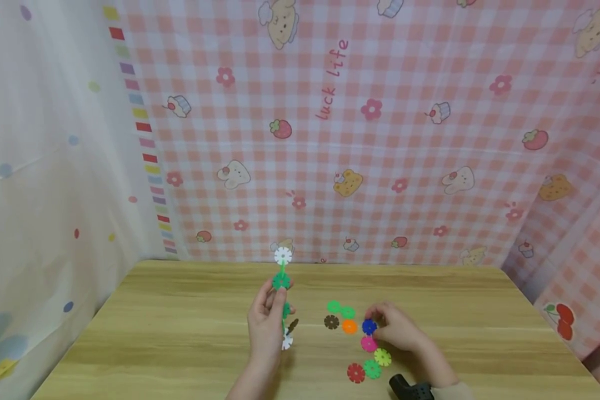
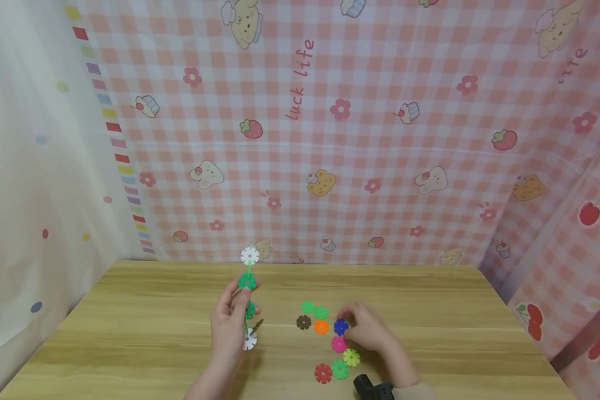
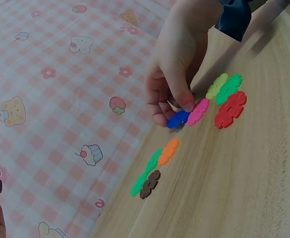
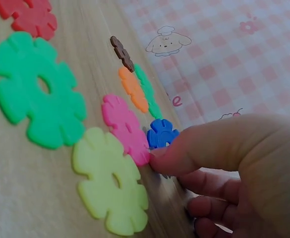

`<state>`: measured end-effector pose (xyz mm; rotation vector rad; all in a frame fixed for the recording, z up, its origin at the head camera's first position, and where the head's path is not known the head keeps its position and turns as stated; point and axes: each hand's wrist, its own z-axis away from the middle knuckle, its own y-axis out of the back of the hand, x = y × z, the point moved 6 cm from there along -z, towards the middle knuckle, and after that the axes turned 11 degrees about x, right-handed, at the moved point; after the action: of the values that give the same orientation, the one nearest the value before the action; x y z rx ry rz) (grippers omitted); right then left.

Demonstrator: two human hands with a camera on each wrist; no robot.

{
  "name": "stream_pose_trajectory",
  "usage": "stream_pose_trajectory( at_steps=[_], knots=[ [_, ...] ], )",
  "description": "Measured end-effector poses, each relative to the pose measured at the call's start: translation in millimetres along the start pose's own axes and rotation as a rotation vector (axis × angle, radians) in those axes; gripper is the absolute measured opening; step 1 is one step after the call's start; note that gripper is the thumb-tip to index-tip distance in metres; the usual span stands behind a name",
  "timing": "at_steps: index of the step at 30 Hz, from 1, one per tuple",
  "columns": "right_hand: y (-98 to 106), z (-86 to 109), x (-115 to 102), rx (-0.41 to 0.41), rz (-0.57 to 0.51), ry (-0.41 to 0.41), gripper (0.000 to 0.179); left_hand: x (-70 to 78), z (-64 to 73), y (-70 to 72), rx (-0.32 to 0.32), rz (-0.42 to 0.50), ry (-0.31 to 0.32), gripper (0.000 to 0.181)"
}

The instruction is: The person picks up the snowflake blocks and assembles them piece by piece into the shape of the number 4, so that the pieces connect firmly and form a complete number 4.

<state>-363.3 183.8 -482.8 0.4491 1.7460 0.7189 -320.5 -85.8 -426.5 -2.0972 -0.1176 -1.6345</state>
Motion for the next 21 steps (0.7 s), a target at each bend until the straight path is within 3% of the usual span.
stream_pose_trajectory(
  at_steps=[6, 10, 14, 21],
  knots=[
    [2.1, -1.0, -1.6, -0.02, -0.126, -0.015, 0.025, 0.2, 0.3, 0.3, -0.001, -0.009, 0.01, 0.032],
    [5.1, -1.2, -8.5, 0.027, -0.169, -0.044, 0.024, 0.2, 1.6, -1.1, -0.005, -0.011, 0.015, 0.032],
    [7.1, -0.7, -28.4, 0.07, -0.267, -0.06, 0.026, -0.8, 2.1, -1.9, 0.0, -0.009, 0.023, 0.033],
    [-8.2, 1.8, -70.2, 0.083, -0.567, -0.129, 0.023, -2.5, 4.3, -3.7, -0.01, -0.016, 0.018, 0.032]
  ],
)
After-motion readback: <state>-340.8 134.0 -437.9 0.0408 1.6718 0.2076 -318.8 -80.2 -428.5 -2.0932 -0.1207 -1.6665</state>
